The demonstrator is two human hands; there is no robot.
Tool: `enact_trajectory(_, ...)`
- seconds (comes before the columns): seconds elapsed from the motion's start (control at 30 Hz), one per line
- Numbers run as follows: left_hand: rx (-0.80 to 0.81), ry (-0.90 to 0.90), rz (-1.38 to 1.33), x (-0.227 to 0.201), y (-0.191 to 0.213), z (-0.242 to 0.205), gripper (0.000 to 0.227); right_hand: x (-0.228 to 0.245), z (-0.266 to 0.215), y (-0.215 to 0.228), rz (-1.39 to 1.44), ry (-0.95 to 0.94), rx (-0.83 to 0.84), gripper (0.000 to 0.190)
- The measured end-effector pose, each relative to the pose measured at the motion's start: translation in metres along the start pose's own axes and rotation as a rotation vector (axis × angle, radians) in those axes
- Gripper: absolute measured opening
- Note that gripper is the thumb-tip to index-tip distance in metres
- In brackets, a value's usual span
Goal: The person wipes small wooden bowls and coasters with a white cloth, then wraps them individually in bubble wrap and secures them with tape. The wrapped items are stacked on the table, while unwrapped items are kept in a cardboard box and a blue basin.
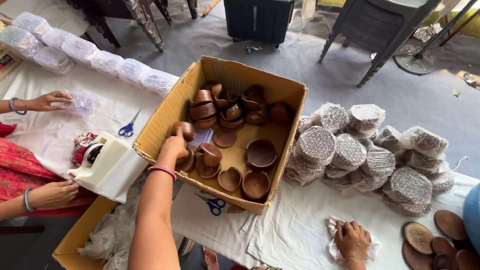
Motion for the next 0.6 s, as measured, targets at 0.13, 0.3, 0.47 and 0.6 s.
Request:
enact_trajectory(0.13, 0.098, -0.492, -0.125, -0.035, 0.006, -0.008, 0.118, 0.001, 0.000, -0.006, -0.032, -0.021, 0.026, 0.031)
enact_trajectory(0.3, -0.019, -0.624, -0.498, -0.090, 0.055, -0.025, 0.084, -0.001, -0.003, -0.009, -0.064, -0.033, 0.049, 0.030)
enact_trajectory(0.47, -0.044, -0.237, 0.187, -0.027, 0.019, 0.039, 0.047, 0.000, 0.000, -0.005, -0.044, -0.045, 0.036, 0.030)
enact_trajectory(0.6, 0.270, 0.021, 0.211, -0.016, 0.002, 0.007, 0.096, 0.001, 0.001, -0.005, -0.018, -0.057, 0.052, 0.030)
Point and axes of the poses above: each hand's wrist, its own z-axis towards the middle knuckle, its own y-axis out of the back of the hand, x = y × z, the point moved 1 cm from there along z, towards the middle knuckle, and after that the axes turned 7 degrees about -z, right-handed, at the moved point
